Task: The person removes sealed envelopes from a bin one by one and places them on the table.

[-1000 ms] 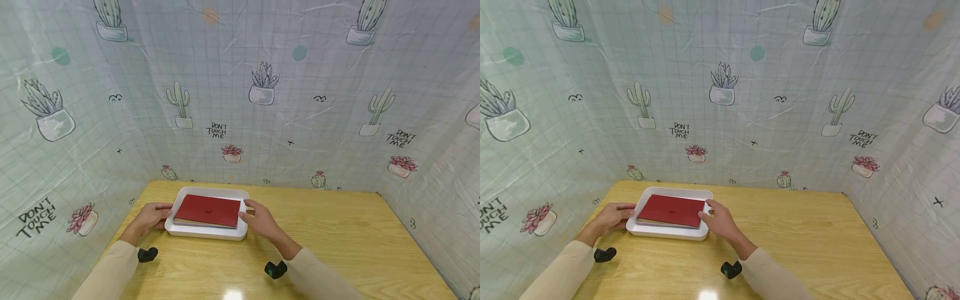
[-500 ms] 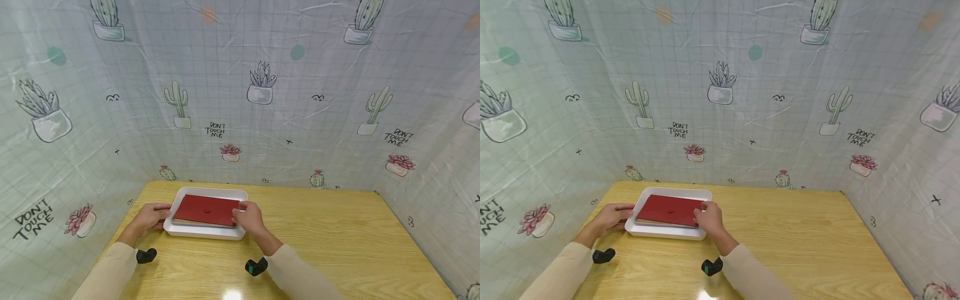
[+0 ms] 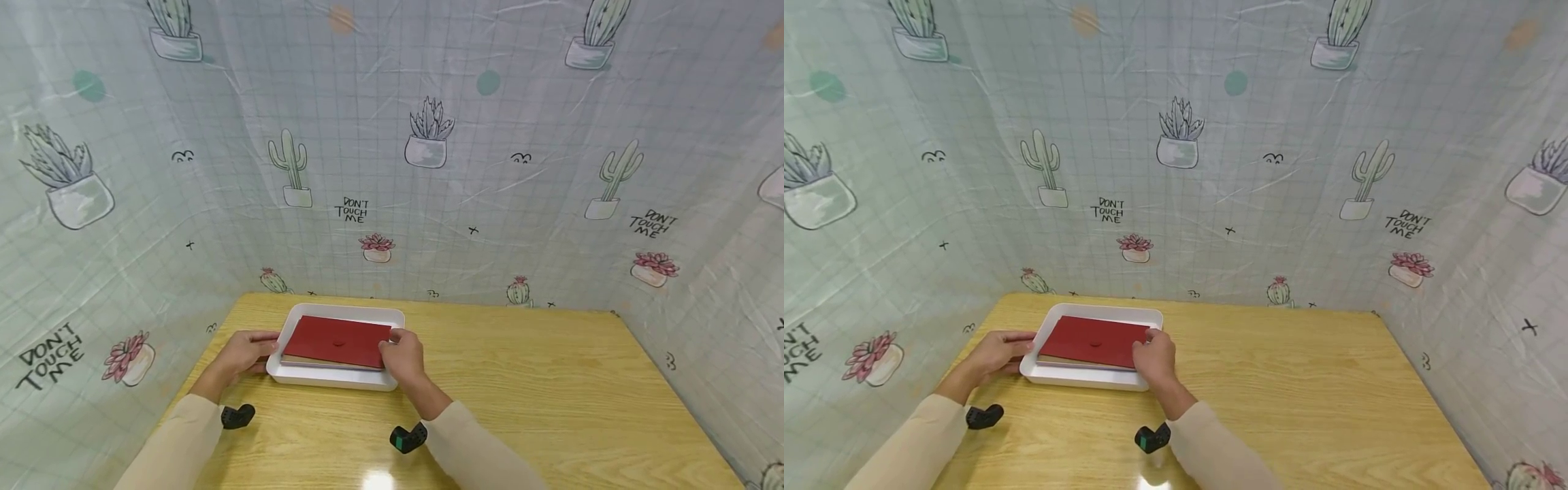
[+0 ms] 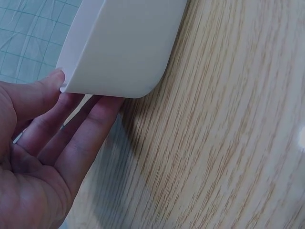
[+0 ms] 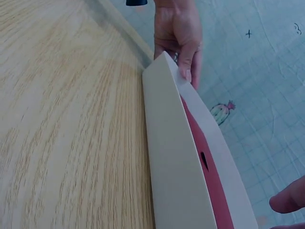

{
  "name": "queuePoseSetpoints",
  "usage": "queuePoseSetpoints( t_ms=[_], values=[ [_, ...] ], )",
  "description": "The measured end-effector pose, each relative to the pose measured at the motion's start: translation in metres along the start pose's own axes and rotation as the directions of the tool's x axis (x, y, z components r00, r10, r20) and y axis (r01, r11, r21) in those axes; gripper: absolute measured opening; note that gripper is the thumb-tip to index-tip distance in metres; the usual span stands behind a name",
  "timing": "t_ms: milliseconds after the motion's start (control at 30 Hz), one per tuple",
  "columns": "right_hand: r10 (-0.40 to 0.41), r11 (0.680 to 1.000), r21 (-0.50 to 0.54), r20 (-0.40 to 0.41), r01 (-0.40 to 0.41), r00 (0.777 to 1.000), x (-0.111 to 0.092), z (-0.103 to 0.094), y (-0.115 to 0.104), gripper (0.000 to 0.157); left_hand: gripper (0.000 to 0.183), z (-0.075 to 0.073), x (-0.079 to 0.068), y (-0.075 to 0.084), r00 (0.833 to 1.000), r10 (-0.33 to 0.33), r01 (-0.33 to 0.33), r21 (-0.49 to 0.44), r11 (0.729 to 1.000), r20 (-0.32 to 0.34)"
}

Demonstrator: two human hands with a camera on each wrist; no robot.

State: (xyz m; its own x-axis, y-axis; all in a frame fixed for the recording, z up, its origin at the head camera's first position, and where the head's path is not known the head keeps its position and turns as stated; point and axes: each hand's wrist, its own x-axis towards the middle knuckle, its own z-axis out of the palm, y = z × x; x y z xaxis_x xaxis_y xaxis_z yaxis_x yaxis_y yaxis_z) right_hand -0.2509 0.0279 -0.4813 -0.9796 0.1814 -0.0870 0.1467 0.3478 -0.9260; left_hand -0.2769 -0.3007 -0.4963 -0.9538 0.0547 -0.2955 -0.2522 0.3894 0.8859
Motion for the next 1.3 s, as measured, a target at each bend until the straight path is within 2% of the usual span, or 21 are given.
queuePoseSetpoints(
  t_ms=[167, 367, 533, 633, 833, 1067, 1167, 1300],
  values=[
    [0.004, 0.999, 0.033, 0.013, -0.005, 1.0, -0.001, 0.008, -0.002, 0.045, 0.051, 0.0, 0.0, -0.001, 1.0, 0.001, -0.001, -0.005, 1.0, 0.006],
    [0.07, 0.993, 0.091, 0.017, -0.072, 0.997, 0.003, 0.021, -0.001, 0.056, 0.051, 0.0, 0.0, -0.001, 1.0, -0.008, 0.008, -0.01, 1.0, 0.004],
    [0.151, 0.965, 0.213, 0.031, -0.154, 0.988, 0.004, 0.027, 0.001, 0.06, 0.051, 0.0, 0.001, -0.003, 1.0, -0.014, 0.014, -0.011, 1.0, 0.011],
    [0.171, 0.946, 0.273, 0.029, -0.173, 0.985, 0.004, 0.028, 0.001, 0.061, 0.051, 0.0, 0.001, -0.004, 1.0, -0.011, 0.011, -0.011, 1.0, 0.011],
    [0.169, 0.924, 0.346, 0.011, -0.163, 0.985, 0.006, 0.026, 0.002, 0.058, 0.051, 0.0, 0.003, -0.002, 1.0, -0.018, 0.018, -0.012, 1.0, 0.002],
    [0.127, 0.899, 0.427, -0.038, -0.098, 0.991, 0.009, 0.028, 0.004, 0.053, 0.051, 0.0, 0.005, -0.001, 1.0, -0.019, 0.019, -0.017, 1.0, 0.001],
    [0.121, 0.9, 0.426, -0.05, -0.088, 0.991, 0.01, 0.028, 0.005, 0.049, 0.05, 0.0, 0.007, -0.001, 1.0, -0.021, 0.021, -0.031, 0.999, 0.0],
    [0.129, 0.918, 0.384, -0.062, -0.095, 0.99, 0.01, 0.027, 0.004, 0.038, 0.049, -0.002, 0.007, -0.001, 1.0, -0.018, 0.018, -0.027, 0.999, 0.007]
  ],
)
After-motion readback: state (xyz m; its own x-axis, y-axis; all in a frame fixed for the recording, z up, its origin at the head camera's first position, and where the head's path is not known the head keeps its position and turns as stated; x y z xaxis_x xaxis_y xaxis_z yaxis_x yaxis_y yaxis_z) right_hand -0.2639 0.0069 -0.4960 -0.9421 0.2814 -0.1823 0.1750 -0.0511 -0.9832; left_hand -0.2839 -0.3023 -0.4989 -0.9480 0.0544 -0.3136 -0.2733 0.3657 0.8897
